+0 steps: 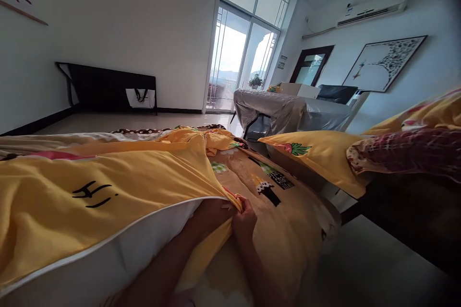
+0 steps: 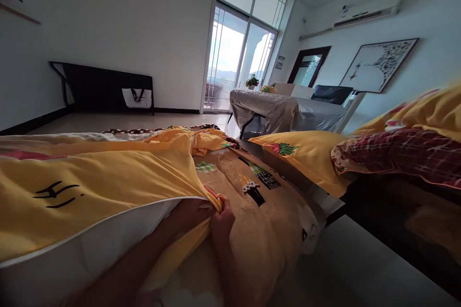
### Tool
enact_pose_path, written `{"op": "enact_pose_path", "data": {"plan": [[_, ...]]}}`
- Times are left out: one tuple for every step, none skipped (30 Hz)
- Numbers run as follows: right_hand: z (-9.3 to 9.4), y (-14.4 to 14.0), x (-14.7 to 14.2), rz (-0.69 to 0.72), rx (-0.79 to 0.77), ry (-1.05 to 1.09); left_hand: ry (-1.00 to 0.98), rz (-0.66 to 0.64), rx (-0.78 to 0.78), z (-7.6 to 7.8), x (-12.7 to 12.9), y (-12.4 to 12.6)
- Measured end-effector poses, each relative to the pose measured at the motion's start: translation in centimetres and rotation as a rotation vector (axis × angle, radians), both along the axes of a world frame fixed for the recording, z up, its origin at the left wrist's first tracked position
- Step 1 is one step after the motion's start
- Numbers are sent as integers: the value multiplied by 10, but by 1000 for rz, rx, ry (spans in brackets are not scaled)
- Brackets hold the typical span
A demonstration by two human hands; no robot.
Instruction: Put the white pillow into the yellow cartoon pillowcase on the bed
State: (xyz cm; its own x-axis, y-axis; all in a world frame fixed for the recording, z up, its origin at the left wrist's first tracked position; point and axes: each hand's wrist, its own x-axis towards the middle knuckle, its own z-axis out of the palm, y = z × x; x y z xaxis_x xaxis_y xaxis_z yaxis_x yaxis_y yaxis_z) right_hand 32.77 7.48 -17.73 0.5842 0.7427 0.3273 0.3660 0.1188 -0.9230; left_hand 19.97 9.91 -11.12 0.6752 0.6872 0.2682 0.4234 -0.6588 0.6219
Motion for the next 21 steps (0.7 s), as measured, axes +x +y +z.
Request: {"op": "enact_pose_path", "data": {"plan": [[1, -1, 0, 10, -21, -19, -1, 4, 12, -1, 0, 0], [1, -1, 0, 20, -43, -45, 14, -2, 37, -2, -1, 0], [2, -2, 0, 33, -63, -72, 35, -12, 67, -4, -2, -1], [3, -2, 0, 42, -72, -97, 57, -25, 108, -6, -2, -1], [3, -3, -1, 47, -67, -118, 80, -32, 156, -7, -3, -2], [4, -4, -1, 46, -50, -131, 97, -32, 204, -9, -4, -3], [4, -4, -1, 41, -22, -133, 104, -31, 236, -11, -5, -4], [5, -4, -2, 38, 9, -123, 103, -36, 249, -13, -6, -5], [4, -4, -2, 43, 37, -102, 102, -47, 252, -14, -6, -6], [4, -4, -2, 58, 58, -66, 101, -60, 239, -15, -7, -6], [3, -3, -2, 84, 72, -15, 98, -69, 216, -16, -7, -7], [2, -3, -2, 116, 80, 46, 99, -74, 194, -16, -7, -7], [0, -2, -2, 147, 82, 112, 104, -70, 179, -16, -6, -7], [-1, -1, -1, 169, 82, 180, 107, -60, 174, -15, -5, -6], [-3, 1, -1, 179, 85, 245, 101, -47, 169, -13, -4, -6], [-4, 2, 0, 182, 93, 302, 87, -35, 159, -11, -3, -5], [-5, 3, 0, 183, 104, 349, 74, -22, 148, -10, -2, -5], [-6, 4, 0, 184, 117, 389, 72, -7, 146, -9, -1, -5], [-7, 5, 0, 188, 126, 423, 88, 7, 155, -8, 1, -5], [-7, 6, 0, 199, 128, 452, 120, 18, 177, -9, 2, -5], [-7, 7, 0, 215, 121, 478, 159, 25, 207, -10, 3, -5]]}}
